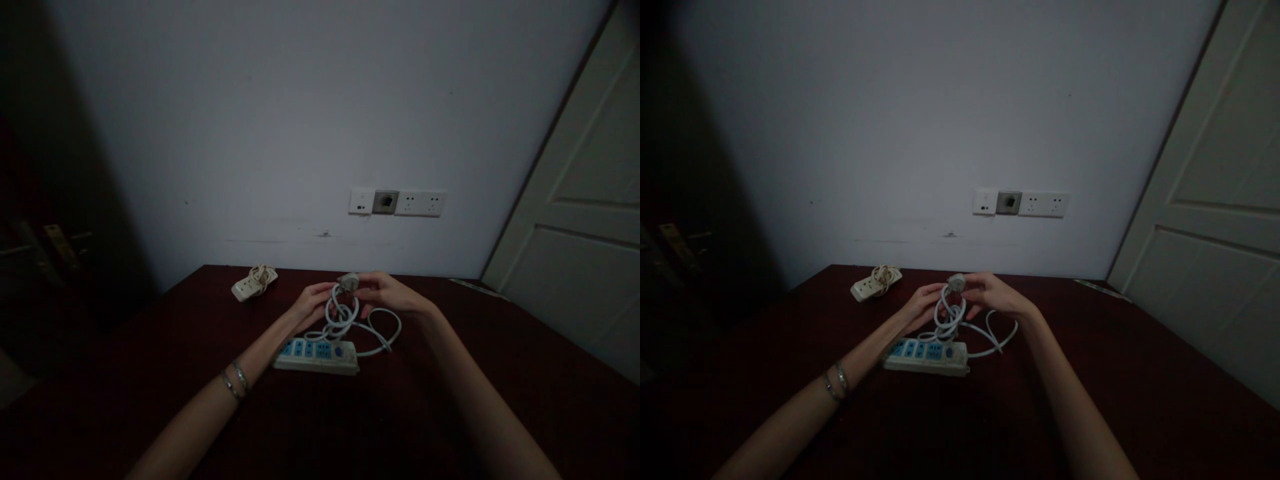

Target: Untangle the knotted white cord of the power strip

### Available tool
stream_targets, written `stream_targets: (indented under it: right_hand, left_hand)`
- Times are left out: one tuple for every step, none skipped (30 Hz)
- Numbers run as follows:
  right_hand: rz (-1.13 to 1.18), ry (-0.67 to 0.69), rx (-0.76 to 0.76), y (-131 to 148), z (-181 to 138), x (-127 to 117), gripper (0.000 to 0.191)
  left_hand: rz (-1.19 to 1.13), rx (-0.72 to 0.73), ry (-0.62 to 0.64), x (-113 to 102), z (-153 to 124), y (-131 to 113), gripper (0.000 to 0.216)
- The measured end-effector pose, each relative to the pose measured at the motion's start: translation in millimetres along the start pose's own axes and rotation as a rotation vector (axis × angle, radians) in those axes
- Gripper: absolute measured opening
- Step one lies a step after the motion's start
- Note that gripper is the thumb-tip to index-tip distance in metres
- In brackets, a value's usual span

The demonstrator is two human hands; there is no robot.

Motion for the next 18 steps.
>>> stream_targets:
  right_hand:
    - [0.031,-0.011,-0.004,-1,0,-2,0.041]
    - [0.05,-0.021,-0.005,-3,1,-4,0.044]
    - [0.059,-0.026,-0.004,-4,2,-5,0.044]
    - [0.059,-0.025,-0.001,-6,3,-5,0.042]
    - [0.056,-0.026,0.0,-7,4,-6,0.04]
    - [0.053,-0.03,-0.004,-8,5,-7,0.038]
    - [0.054,-0.037,-0.011,-8,6,-8,0.036]
    - [0.058,-0.047,-0.019,-7,6,-8,0.035]
    - [0.06,-0.058,-0.023,-7,7,-9,0.034]
    - [0.059,-0.073,-0.021,-7,8,-9,0.032]
    - [0.054,-0.091,-0.011,-7,8,-10,0.03]
    - [0.049,-0.113,0.006,-8,8,-11,0.027]
    - [0.046,-0.138,0.023,-9,8,-12,0.024]
    - [0.046,-0.165,0.041,-10,8,-13,0.022]
    - [0.049,-0.19,0.054,-11,8,-15,0.02]
    - [0.057,-0.212,0.065,-12,8,-16,0.02]
    - [0.066,-0.233,0.073,-12,8,-17,0.019]
    - [0.076,-0.252,0.079,-13,7,-19,0.019]
  left_hand:
    - [-0.014,0.008,-0.007,-1,0,0,0.034]
    - [-0.024,0.01,-0.008,-2,1,0,0.033]
    - [-0.033,0.007,-0.006,-2,1,0,0.032]
    - [-0.041,-0.003,0.003,-2,1,2,0.031]
    - [-0.053,-0.017,0.016,0,1,3,0.029]
    - [-0.071,-0.035,0.035,2,1,5,0.027]
    - [-0.094,-0.051,0.058,4,1,7,0.024]
    - [-0.118,-0.067,0.084,7,1,9,0.022]
    - [-0.139,-0.079,0.11,10,0,10,0.021]
    - [-0.153,-0.089,0.132,13,0,11,0.02]
    - [-0.159,-0.094,0.145,14,0,11,0.02]
    - [-0.155,-0.098,0.152,15,-1,11,0.021]
    - [-0.144,-0.101,0.154,16,-1,11,0.022]
    - [-0.128,-0.106,0.155,16,-1,10,0.023]
    - [-0.108,-0.113,0.154,16,-2,10,0.024]
    - [-0.083,-0.12,0.152,15,-2,9,0.024]
    - [-0.053,-0.126,0.151,15,-3,8,0.024]
    - [-0.02,-0.129,0.154,15,-3,7,0.025]
Point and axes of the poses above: each hand's wrist, its own z-axis towards the middle knuckle, its own x-axis out of the palm, y = z × x, the point moved 9 cm from there along z, towards the middle knuckle, and after that the axes turned 5 degrees about y, right-handed, at the moved point
